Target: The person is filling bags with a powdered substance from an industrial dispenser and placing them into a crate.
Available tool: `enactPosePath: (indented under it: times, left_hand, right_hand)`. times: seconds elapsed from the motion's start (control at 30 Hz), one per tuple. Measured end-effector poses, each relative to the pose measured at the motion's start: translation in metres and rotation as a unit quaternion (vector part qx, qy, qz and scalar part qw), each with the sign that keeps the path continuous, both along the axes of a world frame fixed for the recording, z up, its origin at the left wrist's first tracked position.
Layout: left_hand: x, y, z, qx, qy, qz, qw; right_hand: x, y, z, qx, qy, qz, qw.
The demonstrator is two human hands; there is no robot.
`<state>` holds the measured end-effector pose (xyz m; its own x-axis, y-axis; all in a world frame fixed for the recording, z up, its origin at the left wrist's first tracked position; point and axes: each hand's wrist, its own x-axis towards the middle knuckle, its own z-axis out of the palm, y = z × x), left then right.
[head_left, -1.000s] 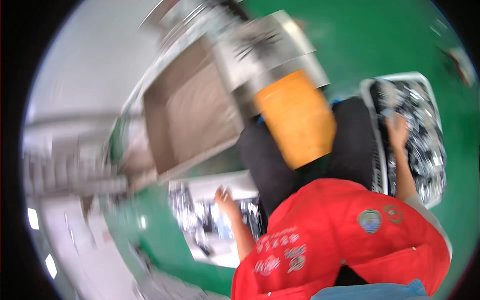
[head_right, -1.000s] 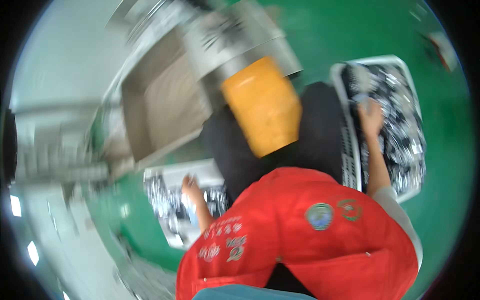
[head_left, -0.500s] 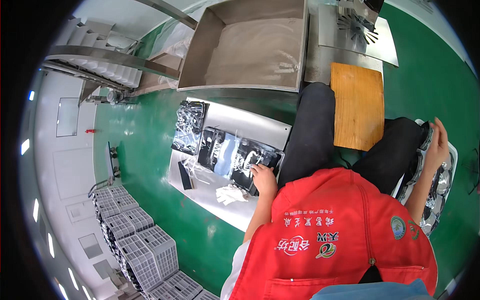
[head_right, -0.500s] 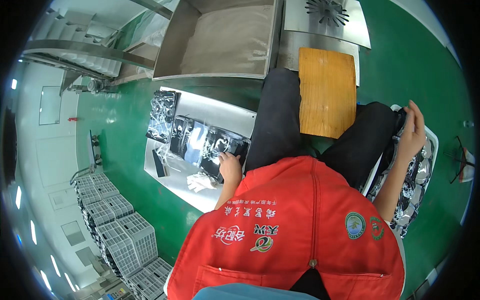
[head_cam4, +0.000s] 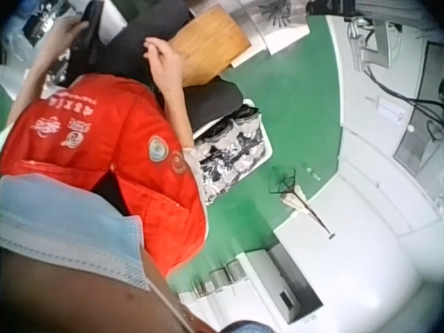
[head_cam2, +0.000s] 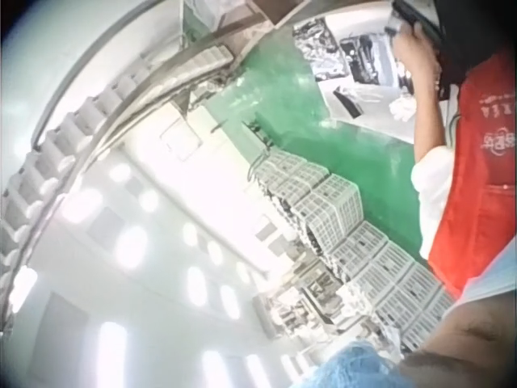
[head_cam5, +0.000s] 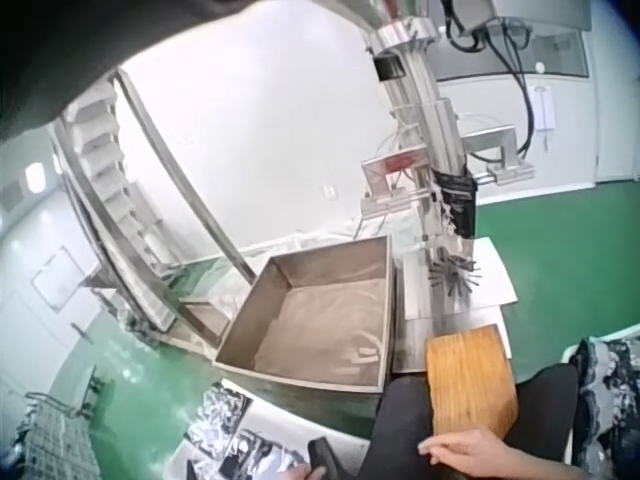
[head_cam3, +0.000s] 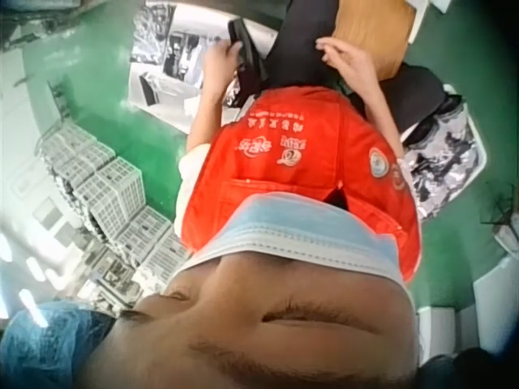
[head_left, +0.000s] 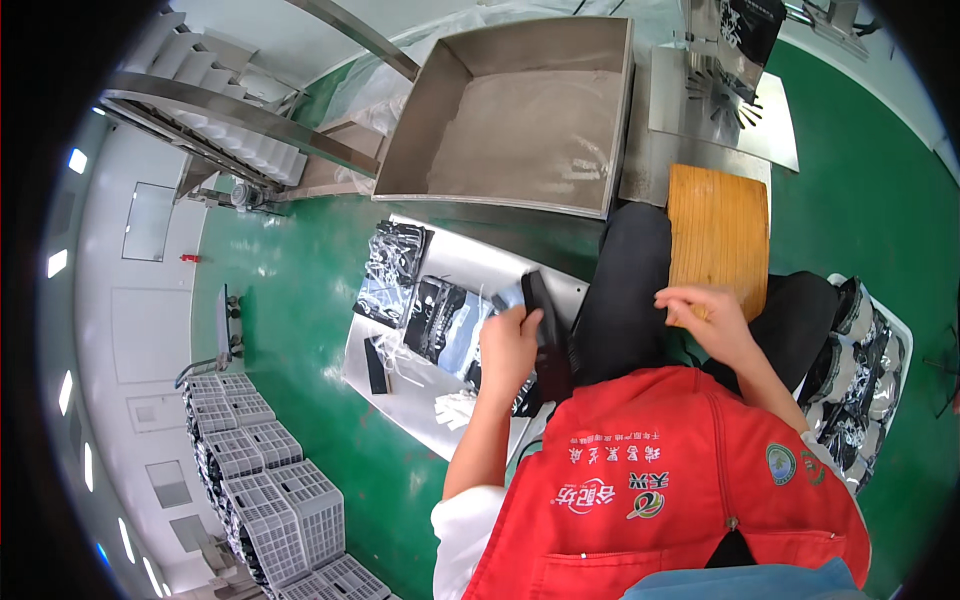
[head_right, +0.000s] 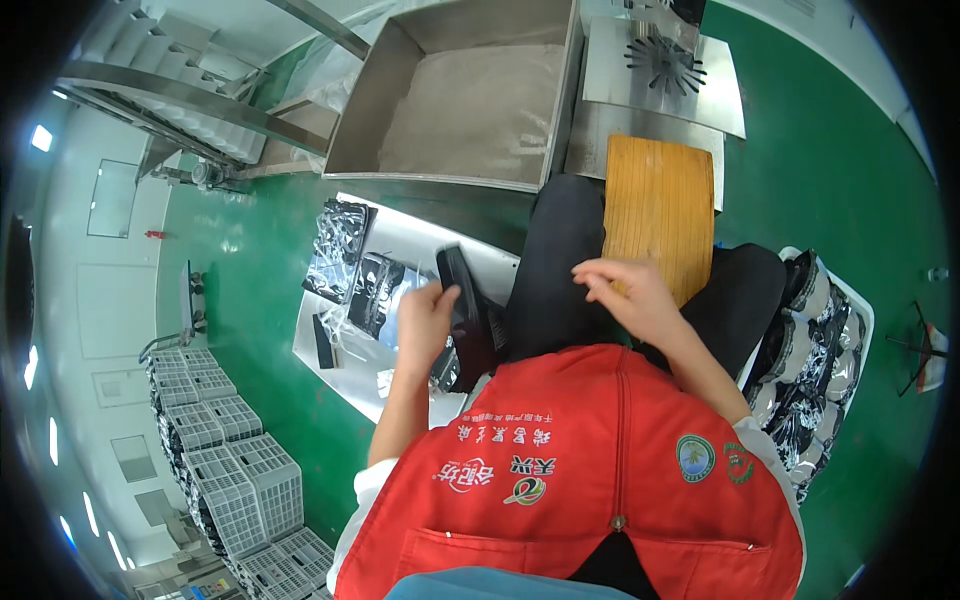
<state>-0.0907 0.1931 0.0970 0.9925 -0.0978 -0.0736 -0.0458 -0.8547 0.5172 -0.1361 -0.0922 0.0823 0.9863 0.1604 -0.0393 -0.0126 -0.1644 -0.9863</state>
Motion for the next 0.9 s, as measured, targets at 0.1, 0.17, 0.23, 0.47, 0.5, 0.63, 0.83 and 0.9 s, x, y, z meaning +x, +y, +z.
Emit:
enactPosePath:
  times: [0.1, 0.17, 0.23, 0.47, 0.5, 0.63, 0.83, 0.9]
  left_hand:
    - [0.002, -0.072, 0.054, -0.364, -0.007, -0.041, 0.931]
    - [0.004, -0.112, 0.067, -0.365, -0.122, -0.136, 0.913]
    - [0.016, -0.153, 0.074, -0.358, -0.192, -0.185, 0.895]
    - [0.065, -0.233, 0.041, -0.412, -0.177, -0.352, 0.821]
    - [0.072, -0.239, 0.033, -0.418, -0.175, -0.37, 0.811]
    - [0.094, -0.277, -0.001, -0.412, 0.129, -0.401, 0.808]
    - [0.116, -0.297, -0.012, -0.191, 0.028, -0.414, 0.889]
    - [0.109, -0.295, -0.008, -0.18, 0.001, -0.399, 0.899]
  right_hand:
    - [0.006, 0.011, 0.037, 0.052, -0.063, 0.047, 0.996]
    - [0.011, 0.008, 0.066, -0.023, -0.152, 0.05, 0.987]
    - [0.012, -0.016, 0.092, -0.171, -0.251, -0.016, 0.953]
    - [0.02, -0.085, 0.082, -0.294, -0.232, -0.12, 0.919]
    - [0.021, -0.087, 0.082, -0.306, -0.237, -0.143, 0.911]
    - [0.023, -0.119, 0.045, -0.333, -0.164, -0.222, 0.902]
    - [0.061, -0.115, -0.014, -0.337, -0.122, -0.368, 0.858]
    - [0.067, -0.126, -0.034, -0.391, -0.117, -0.465, 0.786]
